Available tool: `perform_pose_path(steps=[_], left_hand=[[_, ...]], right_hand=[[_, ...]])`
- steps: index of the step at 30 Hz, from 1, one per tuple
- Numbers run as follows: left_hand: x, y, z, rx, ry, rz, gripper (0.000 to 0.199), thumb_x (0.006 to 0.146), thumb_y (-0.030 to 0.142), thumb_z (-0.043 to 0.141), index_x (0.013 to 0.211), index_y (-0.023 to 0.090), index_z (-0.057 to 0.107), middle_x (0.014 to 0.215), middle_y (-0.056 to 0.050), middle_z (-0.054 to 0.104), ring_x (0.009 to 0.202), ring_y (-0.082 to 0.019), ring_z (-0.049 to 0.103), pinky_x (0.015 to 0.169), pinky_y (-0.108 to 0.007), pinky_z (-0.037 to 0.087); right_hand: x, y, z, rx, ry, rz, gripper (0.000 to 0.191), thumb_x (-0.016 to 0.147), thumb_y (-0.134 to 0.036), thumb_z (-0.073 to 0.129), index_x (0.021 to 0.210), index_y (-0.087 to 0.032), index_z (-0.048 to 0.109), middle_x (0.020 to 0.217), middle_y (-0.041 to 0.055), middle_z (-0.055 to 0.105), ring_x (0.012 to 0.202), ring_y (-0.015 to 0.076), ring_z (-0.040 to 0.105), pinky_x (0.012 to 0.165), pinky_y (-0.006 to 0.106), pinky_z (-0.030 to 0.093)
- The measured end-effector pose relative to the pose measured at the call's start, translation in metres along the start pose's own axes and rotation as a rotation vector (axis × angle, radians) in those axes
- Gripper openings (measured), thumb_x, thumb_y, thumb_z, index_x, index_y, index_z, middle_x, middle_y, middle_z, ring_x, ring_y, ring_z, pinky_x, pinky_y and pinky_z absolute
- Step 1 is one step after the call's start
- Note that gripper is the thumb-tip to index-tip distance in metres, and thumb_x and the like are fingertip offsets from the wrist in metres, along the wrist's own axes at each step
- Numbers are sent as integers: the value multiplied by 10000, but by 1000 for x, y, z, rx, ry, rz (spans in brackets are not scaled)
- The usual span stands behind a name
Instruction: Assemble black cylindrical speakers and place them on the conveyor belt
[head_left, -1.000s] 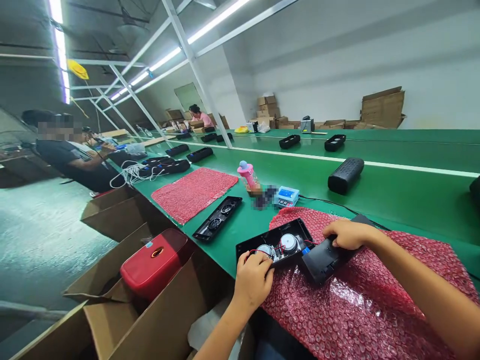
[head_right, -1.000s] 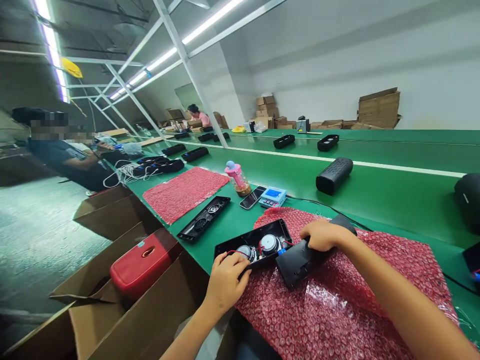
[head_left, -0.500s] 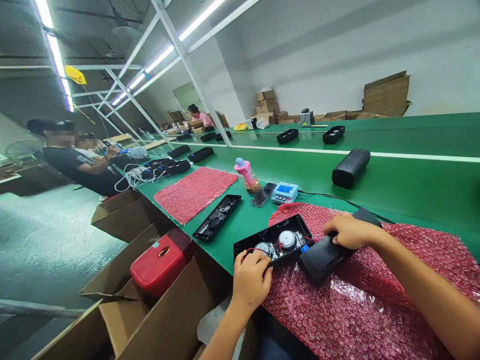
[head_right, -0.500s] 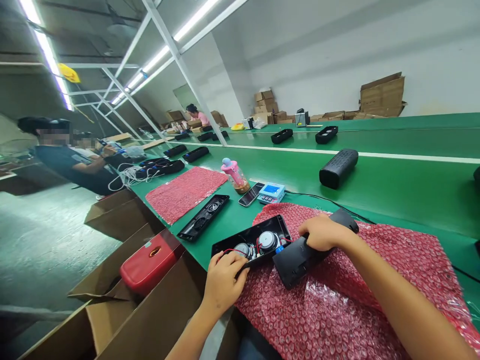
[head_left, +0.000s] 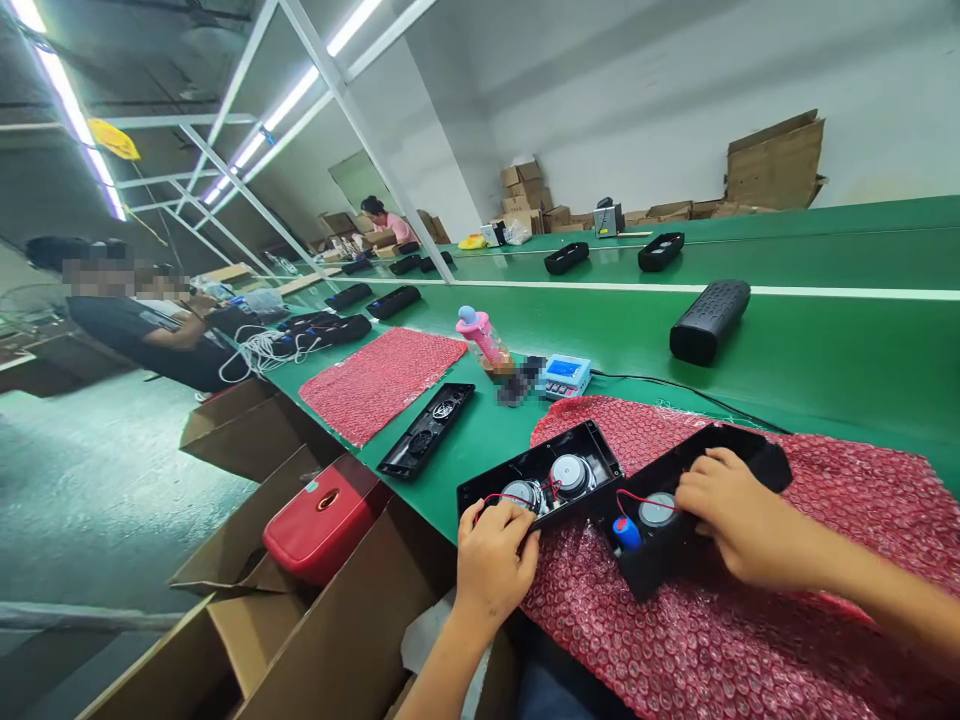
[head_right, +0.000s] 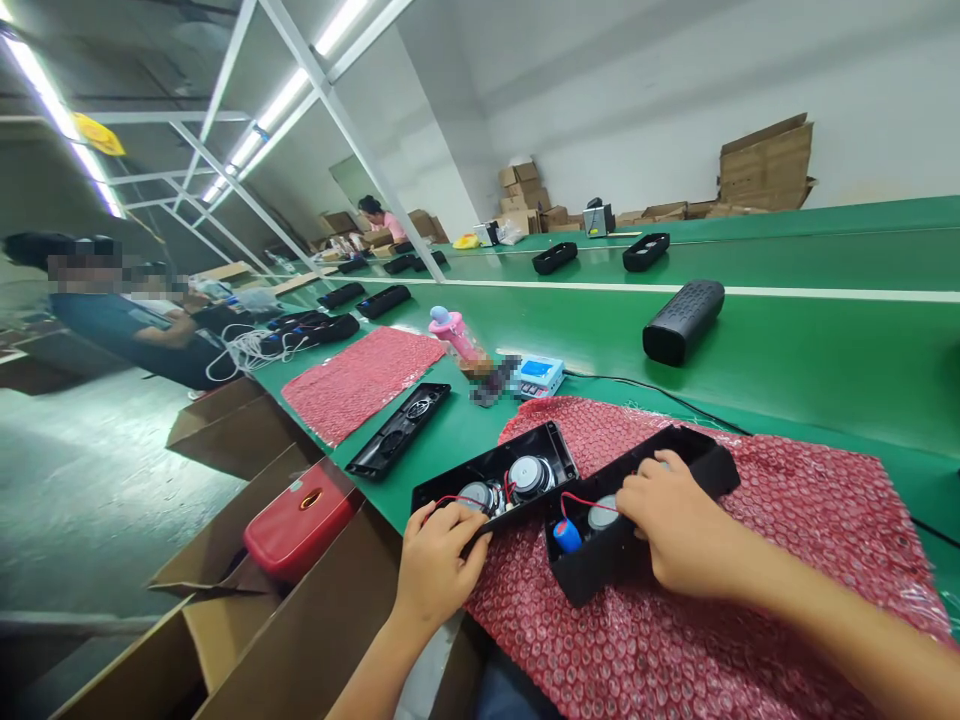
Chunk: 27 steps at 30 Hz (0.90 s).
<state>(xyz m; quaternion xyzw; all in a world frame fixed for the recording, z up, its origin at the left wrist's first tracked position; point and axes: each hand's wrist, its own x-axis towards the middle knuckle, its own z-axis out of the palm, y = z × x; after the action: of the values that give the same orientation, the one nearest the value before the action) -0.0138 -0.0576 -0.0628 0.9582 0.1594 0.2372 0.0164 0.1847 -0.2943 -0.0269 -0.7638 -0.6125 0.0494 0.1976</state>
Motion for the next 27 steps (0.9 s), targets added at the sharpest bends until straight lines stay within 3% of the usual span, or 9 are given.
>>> perform_pose_path(steps=[4, 7, 19, 27], left_hand=[[0, 1, 1, 3, 6, 0, 120, 769, 170, 556, 772, 226, 663, 743, 21, 646, 761, -178, 610, 930, -414, 305], [0, 2, 0, 17, 6, 0, 118, 777, 182, 560, 777, 229, 669, 749, 21, 655, 752, -178, 614, 934, -415, 301], [-2, 0, 5, 188, -3, 156, 148, 836, 219, 521, 854, 187, 664, 783, -36, 672, 771, -200, 620, 948, -429, 312], [-3, 1, 10, 246, -16, 144, 145, 803, 237, 543, 819, 193, 680, 782, -43, 680, 752, -201, 612, 933, -436, 344]], right_hand=[[-34, -1, 51, -169, 335, -110, 230, 683, -18, 456, 796, -185, 568, 798, 48, 600, 848, 226, 488, 1018, 446, 212], [-45, 1, 71, -216, 423, -139, 278, 763, -4, 382, 835, -185, 580, 827, 58, 619, 897, 224, 497, 1056, 432, 176], [-45, 5, 67, -282, 416, -159, 279, 869, -82, 343, 786, -193, 585, 806, 49, 631, 830, 215, 485, 1031, 426, 205], [-45, 5, 63, -303, 420, -176, 274, 877, -85, 363, 759, -191, 587, 784, 44, 618, 821, 215, 466, 1028, 426, 198]])
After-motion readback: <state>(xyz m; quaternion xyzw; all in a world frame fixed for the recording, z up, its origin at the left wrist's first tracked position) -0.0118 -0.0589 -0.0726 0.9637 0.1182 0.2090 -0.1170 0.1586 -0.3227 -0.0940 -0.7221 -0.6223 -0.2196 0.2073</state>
